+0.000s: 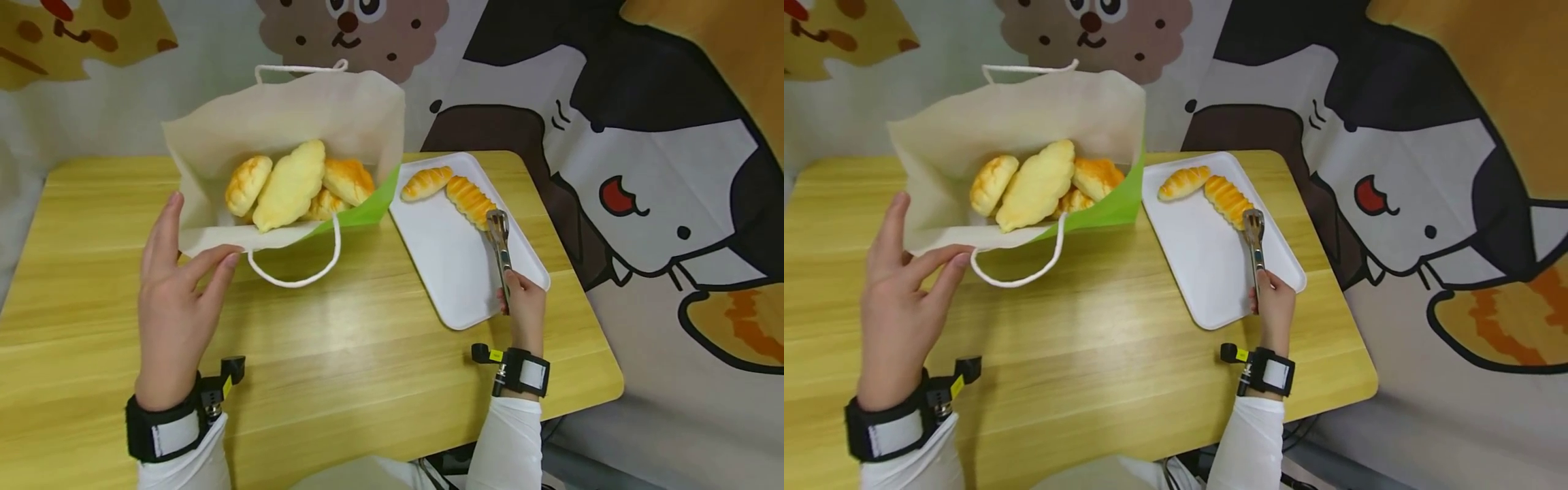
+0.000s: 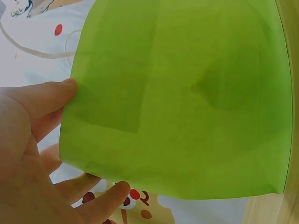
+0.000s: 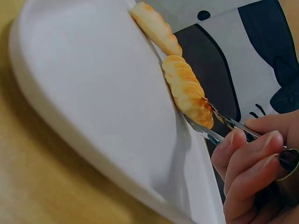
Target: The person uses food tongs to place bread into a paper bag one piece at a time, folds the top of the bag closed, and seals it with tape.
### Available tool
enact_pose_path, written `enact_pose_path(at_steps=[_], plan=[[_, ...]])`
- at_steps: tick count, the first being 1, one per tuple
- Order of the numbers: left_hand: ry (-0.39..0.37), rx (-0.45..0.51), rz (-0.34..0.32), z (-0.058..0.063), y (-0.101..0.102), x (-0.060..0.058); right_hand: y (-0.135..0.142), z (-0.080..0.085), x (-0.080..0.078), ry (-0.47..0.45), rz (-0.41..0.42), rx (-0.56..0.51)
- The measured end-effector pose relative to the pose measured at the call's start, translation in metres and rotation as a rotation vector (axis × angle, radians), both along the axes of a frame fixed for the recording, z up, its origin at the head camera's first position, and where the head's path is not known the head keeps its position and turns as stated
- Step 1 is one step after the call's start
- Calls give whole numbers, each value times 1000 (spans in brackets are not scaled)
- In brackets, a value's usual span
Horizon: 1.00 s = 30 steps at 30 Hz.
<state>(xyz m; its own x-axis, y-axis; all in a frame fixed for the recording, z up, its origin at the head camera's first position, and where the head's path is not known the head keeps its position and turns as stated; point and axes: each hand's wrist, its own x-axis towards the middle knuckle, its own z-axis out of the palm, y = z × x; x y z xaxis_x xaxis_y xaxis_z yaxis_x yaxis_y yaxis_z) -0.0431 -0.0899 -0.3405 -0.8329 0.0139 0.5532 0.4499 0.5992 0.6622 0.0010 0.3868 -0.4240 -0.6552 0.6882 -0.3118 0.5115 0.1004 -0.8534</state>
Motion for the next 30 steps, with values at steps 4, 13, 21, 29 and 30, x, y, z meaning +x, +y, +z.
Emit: enact_pose_path(at_steps=[4,13,21,29,30], plan=[[-1,19,-4,1,1,0,-1,0,8,19,-16,9],[-11,11,-10,1,1,3,-4,8,22,11,-59,-28],[-29,7,0,2,0,3,-3,12,27,62,-88,-44],[-19,7,-4,1,0,2,0,26,31,90,-94,-46],[-17,8,-6,1,0,2,0,29,31,99,-95,-46]])
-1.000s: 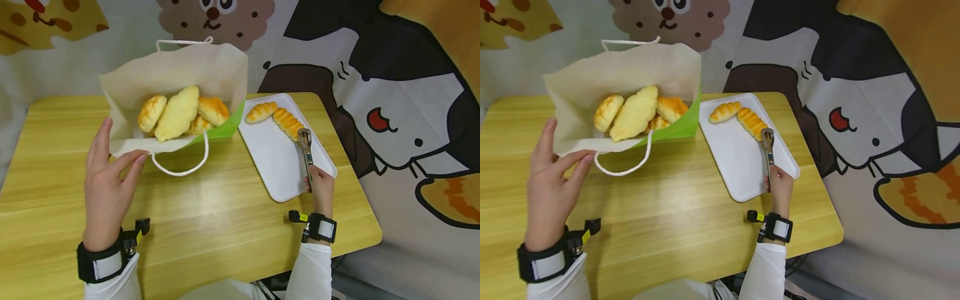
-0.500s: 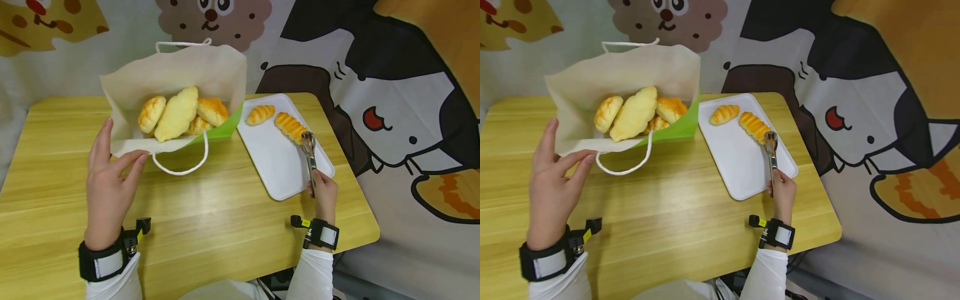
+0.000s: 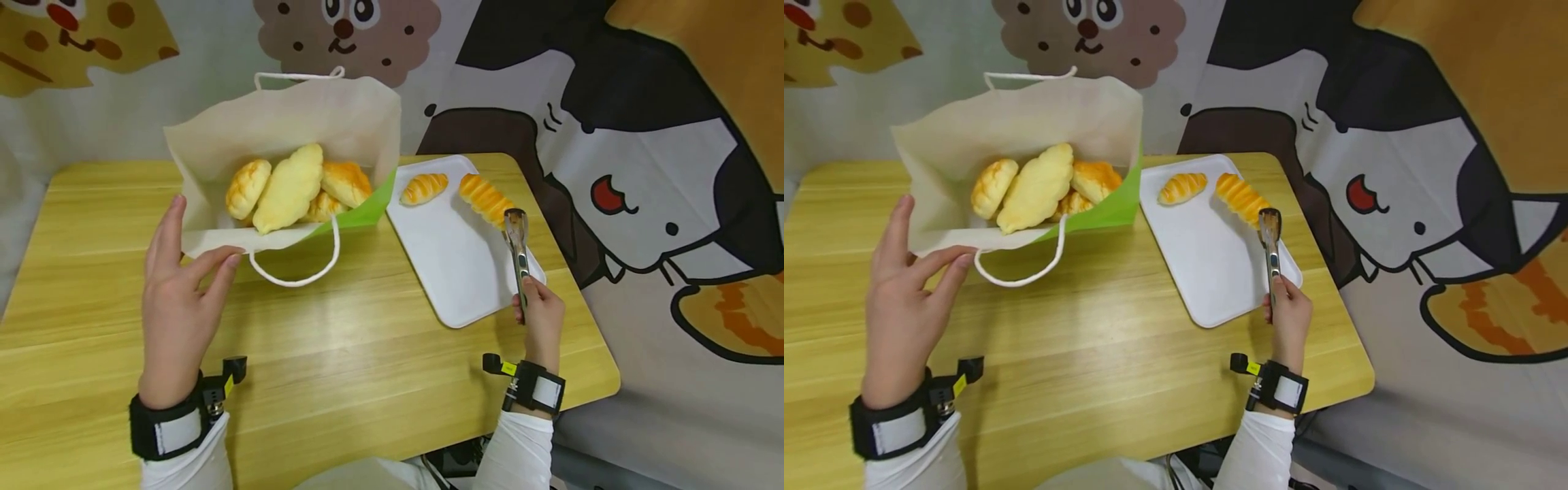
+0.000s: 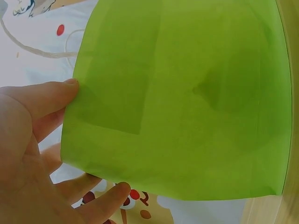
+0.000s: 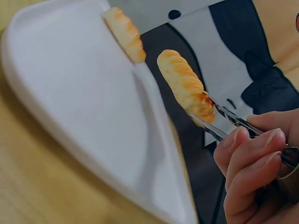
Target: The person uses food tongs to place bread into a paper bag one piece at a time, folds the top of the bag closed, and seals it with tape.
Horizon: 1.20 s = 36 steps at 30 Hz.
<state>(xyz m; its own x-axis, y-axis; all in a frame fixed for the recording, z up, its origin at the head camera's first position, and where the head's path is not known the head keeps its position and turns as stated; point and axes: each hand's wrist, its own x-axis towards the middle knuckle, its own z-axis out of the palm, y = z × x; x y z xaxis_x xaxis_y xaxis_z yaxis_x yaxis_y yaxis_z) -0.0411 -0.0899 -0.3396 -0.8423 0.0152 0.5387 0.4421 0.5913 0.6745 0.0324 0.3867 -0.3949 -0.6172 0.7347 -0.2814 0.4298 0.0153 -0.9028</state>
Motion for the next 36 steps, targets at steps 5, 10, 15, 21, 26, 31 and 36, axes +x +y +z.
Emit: enact_pose_path(at_steps=[5,10,15,21,26,31,36], plan=[[4,5,-6,-1,-2,0,-3,13,1,26,-6,13],[1,0,-13,0,-1,-1,-6,26,7,76,-21,1],[-11,-12,-11,1,-2,-2,-12,44,10,167,-35,-9],[-19,-9,-1,3,-3,-2,-22,70,12,262,-16,26],[-14,-9,2,3,-4,-2,-32,90,16,323,32,59],[-18,-19,1,3,-4,-3,-43,110,18,398,112,92],[-23,-21,-1,3,-5,-2,-55,129,18,409,197,113]])
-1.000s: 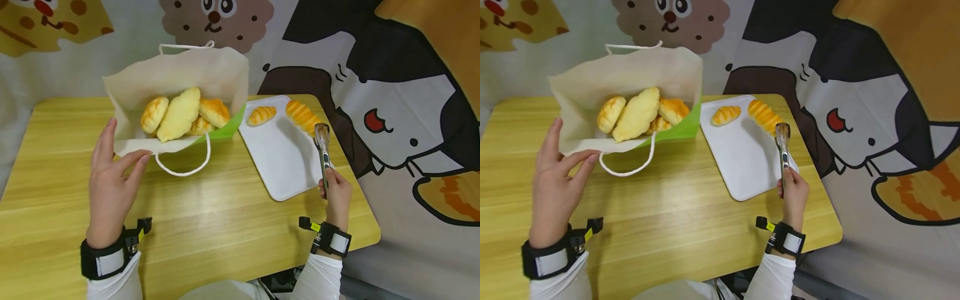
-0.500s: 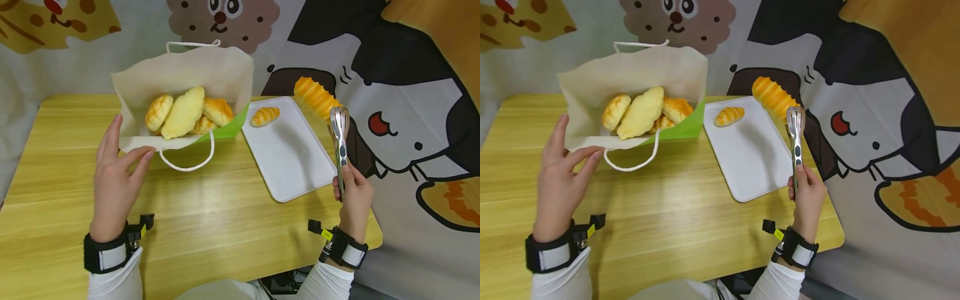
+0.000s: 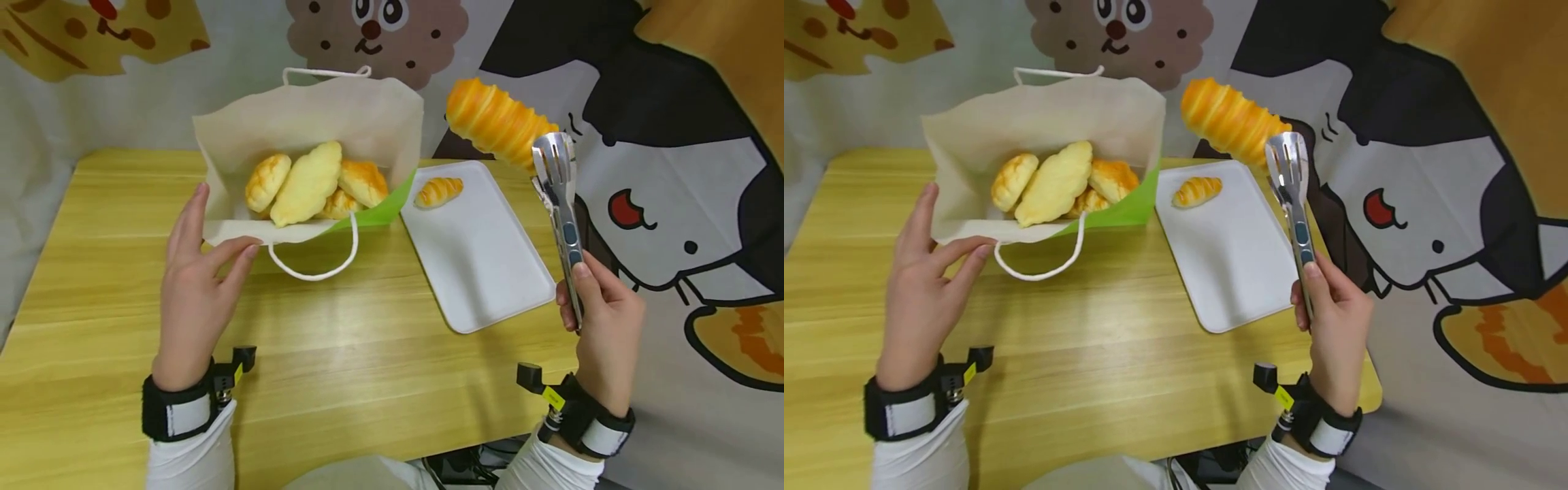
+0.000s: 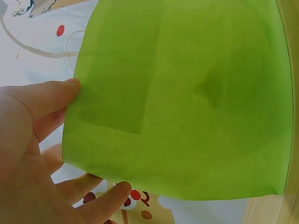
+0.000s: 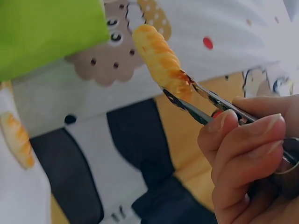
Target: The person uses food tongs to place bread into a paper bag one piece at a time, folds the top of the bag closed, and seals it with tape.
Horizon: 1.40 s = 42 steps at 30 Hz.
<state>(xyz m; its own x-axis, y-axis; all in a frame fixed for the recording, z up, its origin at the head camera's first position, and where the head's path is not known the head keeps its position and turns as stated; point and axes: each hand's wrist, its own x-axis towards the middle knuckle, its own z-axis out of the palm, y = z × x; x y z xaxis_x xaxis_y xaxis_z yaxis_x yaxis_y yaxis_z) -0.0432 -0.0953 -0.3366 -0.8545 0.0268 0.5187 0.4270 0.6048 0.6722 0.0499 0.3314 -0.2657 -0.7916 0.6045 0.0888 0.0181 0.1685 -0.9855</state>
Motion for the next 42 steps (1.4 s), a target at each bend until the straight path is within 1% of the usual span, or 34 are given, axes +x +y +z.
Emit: enact_pose_path(at_steps=[5,8,9,11,13,16,21,25,29,33,37,42], plan=[[-13,-7,1,-1,-1,1,-11,17,-2,-13,80,92],[-19,-17,0,-1,-1,1,-17,25,-4,-77,131,173],[-20,-21,-1,-1,-1,1,-19,28,-4,-107,154,212],[-22,-26,-2,-1,-1,1,-22,32,-6,-170,207,330],[-23,-31,-2,0,-1,1,-26,36,-9,-211,265,428],[-22,-37,-1,0,-1,1,-32,43,-15,-240,343,551],[-21,-41,2,0,-1,3,-43,52,-33,-239,448,685],[-24,-45,-4,0,-2,3,-50,57,-47,-217,498,761],[-32,-48,-12,0,-2,3,-55,64,-61,-230,535,838],[-40,-46,-14,0,-3,3,-61,75,-78,-269,589,938],[-47,-44,-11,1,-4,4,-67,85,-94,-312,643,977],[-42,-50,-9,1,-6,4,-74,87,-112,-333,693,999]])
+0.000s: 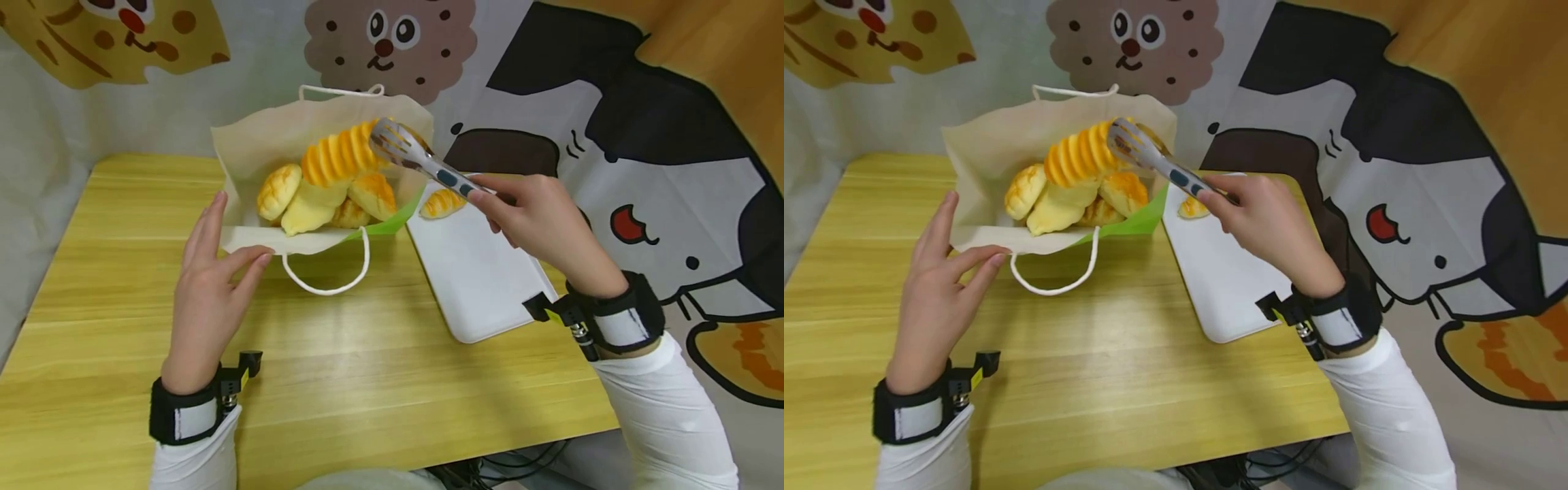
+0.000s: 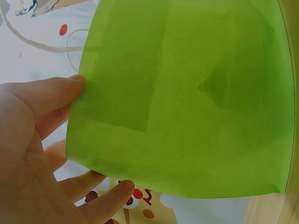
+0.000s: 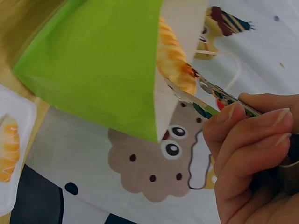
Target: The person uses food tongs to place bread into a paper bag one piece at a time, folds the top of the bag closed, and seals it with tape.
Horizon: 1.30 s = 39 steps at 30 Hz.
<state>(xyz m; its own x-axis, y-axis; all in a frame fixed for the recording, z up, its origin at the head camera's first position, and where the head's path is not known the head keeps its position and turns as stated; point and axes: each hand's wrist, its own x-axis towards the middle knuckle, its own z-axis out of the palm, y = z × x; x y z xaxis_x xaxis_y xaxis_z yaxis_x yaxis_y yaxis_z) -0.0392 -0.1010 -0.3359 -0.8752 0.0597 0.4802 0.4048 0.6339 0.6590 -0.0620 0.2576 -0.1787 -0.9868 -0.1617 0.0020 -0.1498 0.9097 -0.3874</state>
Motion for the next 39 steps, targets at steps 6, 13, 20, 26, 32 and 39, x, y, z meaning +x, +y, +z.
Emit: enact_pose_path(at_steps=[6,13,20,26,32,39], plan=[[7,8,-3,-1,-1,0,-7,-4,-20,-40,10,24],[18,12,-7,-1,-1,-1,-13,-9,-37,-112,6,45],[19,10,-6,-1,-1,-1,-18,-3,-51,-165,18,132],[11,10,-5,-1,-1,-1,-21,5,-56,-238,-19,199],[14,8,-7,-1,0,-1,-22,7,-56,-221,-27,227],[20,-4,-8,-1,0,-1,-22,12,-52,-147,-47,239]])
